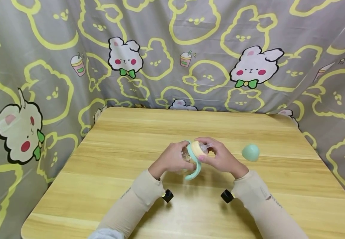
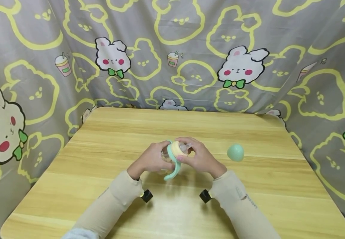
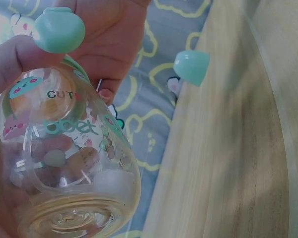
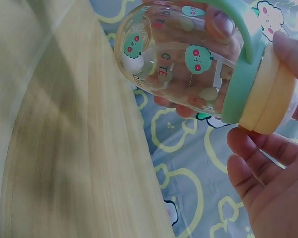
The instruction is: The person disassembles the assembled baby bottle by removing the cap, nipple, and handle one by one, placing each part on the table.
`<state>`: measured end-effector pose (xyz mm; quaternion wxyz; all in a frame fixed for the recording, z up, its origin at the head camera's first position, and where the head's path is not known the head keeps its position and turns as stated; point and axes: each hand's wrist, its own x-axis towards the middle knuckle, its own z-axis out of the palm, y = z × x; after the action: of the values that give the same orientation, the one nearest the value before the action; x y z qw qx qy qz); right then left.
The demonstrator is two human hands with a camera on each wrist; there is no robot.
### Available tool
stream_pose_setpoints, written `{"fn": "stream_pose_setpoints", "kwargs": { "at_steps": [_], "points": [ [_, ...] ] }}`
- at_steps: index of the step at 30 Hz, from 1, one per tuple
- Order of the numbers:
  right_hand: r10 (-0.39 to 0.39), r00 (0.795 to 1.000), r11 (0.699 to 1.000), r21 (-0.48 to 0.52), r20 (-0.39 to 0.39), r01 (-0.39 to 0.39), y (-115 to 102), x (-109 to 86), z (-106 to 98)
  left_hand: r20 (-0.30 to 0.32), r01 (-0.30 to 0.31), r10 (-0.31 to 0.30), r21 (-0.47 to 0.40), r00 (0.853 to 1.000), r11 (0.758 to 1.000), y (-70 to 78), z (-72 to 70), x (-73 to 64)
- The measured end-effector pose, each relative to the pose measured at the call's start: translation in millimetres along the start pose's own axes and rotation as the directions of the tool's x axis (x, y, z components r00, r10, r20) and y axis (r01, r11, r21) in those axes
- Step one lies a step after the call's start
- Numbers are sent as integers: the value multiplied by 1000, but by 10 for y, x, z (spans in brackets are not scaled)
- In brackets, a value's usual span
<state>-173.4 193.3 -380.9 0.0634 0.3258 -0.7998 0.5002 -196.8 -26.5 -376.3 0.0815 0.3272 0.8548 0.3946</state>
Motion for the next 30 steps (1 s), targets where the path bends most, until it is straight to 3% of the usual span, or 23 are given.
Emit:
{"fn": "stream_pose_setpoints", "kwargs": {
  "at_steps": [10,20,30],
  "points": [
    [-49,998,999,-20,-27,48,100,-20,-16,-30,3,-1,61,1000,998,76,1,28],
    [5,999,997,-73,-37,-8,77,-21,8,-32,23,-20,92,999,995,80,5,22],
    [34,999,999,-39,-30,-35,52,-39,29,-21,21,-20,90,1000,996,46,29,8]
  ]
}}
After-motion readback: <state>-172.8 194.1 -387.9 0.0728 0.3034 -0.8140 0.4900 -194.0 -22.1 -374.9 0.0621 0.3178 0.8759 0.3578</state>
